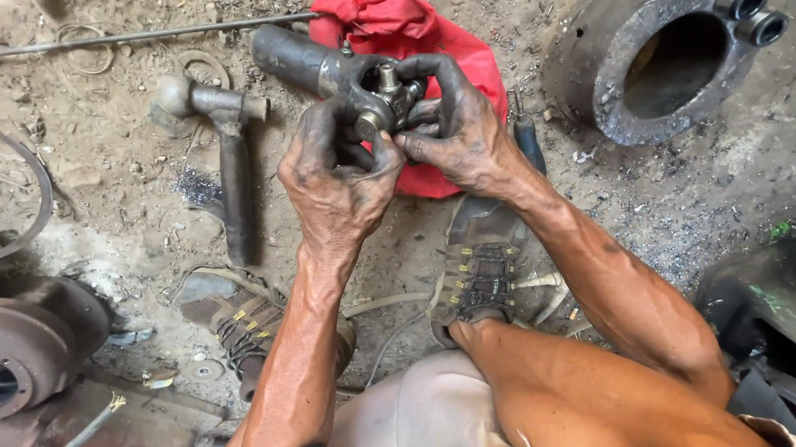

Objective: Cleaning grease and debris from a universal joint using a wire and then using a hammer to disassemble it on a workshop floor.

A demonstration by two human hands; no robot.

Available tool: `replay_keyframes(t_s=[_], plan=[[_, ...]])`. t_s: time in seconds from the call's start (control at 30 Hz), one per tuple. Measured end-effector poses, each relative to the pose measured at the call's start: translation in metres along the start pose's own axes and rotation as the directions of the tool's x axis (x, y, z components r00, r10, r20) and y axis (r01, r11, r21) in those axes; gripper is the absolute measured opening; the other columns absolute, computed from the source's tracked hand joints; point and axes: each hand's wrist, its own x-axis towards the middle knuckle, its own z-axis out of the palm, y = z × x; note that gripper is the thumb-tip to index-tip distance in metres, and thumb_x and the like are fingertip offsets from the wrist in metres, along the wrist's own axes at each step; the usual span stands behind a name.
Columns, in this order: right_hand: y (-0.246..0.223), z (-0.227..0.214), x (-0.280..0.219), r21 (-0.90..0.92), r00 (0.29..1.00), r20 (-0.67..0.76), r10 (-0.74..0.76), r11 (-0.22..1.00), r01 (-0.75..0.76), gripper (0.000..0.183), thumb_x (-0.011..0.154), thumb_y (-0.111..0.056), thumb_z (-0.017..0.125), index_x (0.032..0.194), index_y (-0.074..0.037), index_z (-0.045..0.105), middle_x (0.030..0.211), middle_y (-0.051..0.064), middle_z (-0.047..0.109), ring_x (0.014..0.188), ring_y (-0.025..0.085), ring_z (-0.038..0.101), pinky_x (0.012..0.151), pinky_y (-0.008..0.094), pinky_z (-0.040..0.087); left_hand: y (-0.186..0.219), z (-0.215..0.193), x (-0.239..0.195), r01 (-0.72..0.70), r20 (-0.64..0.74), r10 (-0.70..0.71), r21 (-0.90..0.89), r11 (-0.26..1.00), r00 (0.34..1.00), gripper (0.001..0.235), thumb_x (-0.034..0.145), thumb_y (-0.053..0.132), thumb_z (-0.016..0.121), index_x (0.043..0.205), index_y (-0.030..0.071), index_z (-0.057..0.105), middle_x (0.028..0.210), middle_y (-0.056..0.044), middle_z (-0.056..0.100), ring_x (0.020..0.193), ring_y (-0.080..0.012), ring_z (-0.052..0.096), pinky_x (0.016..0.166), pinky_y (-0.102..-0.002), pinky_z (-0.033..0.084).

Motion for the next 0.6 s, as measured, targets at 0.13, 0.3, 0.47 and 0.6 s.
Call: replay_keyframes(t_s=[0.13, 0.3, 0.47, 0.6], plan=[[0.002, -0.001, -0.001, -0.009, 0.991, 0.034, 0.132, 0.991, -0.132, 0.060, 0.091, -0.004, 0.070, 0.141, -0.010, 0.037, 0.113, 0.022, 0.068, 0.095, 0.025, 0.072, 0.079, 0.036, 0.066, -0.016, 0.006, -0.008, -0.023, -0.029, 0.024, 0.010, 1.000, 0.999, 0.019, 0.082, 0.011, 0.072, 0.098, 0.007, 0.062, 0.082, -0.009, 0.062, 0.065, -0.0276, 0.064, 0.059, -0.038, 0.053], [-0.015, 0.001, -0.007, -0.057, 0.936, -0.008, 0.352, 0.934, -0.352, 0.067, 0.090, -0.002, 0.068, 0.148, -0.011, 0.036, 0.108, 0.026, 0.072, 0.078, 0.022, 0.073, 0.066, 0.034, 0.065, -0.020, 0.008, -0.017, 0.008, -0.055, -0.008, -0.006, 1.000, 0.998, 0.017, 0.077, 0.003, 0.069, 0.094, 0.008, 0.065, 0.071, -0.007, 0.061, 0.050, -0.0244, 0.063, 0.043, -0.036, 0.056], [0.001, -0.018, 0.005, -0.526, 0.987, -0.158, 0.008, 0.845, -0.091, 0.036, 0.092, -0.007, 0.072, 0.128, -0.012, 0.070, 0.084, 0.011, 0.073, 0.065, 0.020, 0.074, 0.057, 0.034, 0.058, -0.033, 0.010, -0.030, 0.040, -0.048, -0.040, 0.013, 0.999, 0.998, 0.019, 0.077, 0.008, 0.072, 0.094, 0.011, 0.064, 0.075, -0.004, 0.060, 0.054, -0.0212, 0.064, 0.047, -0.033, 0.056], [-0.004, -0.019, 0.032, -0.739, 0.949, 0.117, -0.294, 0.612, 0.281, 0.024, 0.110, -0.019, 0.063, 0.121, 0.002, 0.069, 0.094, 0.014, 0.070, 0.070, 0.019, 0.057, 0.058, 0.033, 0.043, -0.037, 0.011, -0.038, -0.010, 0.010, 0.010, 0.024, 1.000, 1.000, 0.030, 0.087, 0.007, 0.064, 0.115, 0.005, 0.054, 0.099, -0.010, 0.060, 0.077, -0.0229, 0.064, 0.066, -0.036, 0.060]])
